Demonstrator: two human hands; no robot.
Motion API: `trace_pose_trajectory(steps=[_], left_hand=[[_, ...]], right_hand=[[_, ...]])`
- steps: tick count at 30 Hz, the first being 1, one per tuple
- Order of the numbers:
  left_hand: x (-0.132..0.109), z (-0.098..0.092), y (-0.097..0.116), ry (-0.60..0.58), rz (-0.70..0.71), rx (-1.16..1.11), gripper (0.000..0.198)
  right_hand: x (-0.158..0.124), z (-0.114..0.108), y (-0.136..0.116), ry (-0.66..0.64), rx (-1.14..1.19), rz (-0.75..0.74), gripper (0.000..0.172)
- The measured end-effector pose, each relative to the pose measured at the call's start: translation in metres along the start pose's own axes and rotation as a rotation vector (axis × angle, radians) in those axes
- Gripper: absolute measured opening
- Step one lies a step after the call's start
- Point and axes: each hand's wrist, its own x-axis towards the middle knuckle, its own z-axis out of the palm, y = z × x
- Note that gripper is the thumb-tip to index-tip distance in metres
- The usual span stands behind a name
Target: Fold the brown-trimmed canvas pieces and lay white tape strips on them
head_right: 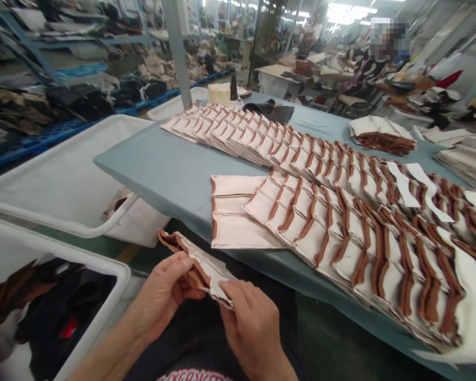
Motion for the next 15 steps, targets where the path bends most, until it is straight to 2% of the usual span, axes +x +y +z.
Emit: trace_pose_trajectory(steps=[2, 5, 7, 10, 13, 15], left_hand=[[-0.001, -0.003, -0.005, -0.045, 0.048, 0.154, 0.053], [-0.009, -0.012, -0.007, -0.18, 0.213, 0.537, 0.055], [-0.015, -0.018, -0.005, -0.263, 0.337, 0.835, 0.044], [-0.02, -0.02, -0.001, -0.307, 0.537, 1.22, 0.018], [-0.018, -0.01, 0.004, -0.395, 0.65, 1.284, 0.009], [-0.016, -0.001, 0.007, -0.444, 0.573, 1.155, 0.01]], right_hand=[[-0.001, 0.008, 0.006, 0.085, -0.043, -0.016, 0.017], [-0.005, 0.005, 0.018, 0.148, -0.109, -0.076, 0.009], [-0.009, -0.004, 0.021, 0.117, -0.15, -0.123, 0.005], [-0.013, -0.016, 0.019, 0.049, -0.189, -0.134, 0.008], [-0.014, -0.023, 0.012, 0.009, -0.156, -0.144, 0.01], [-0.015, -0.027, 0.007, -0.006, -0.106, -0.128, 0.008]])
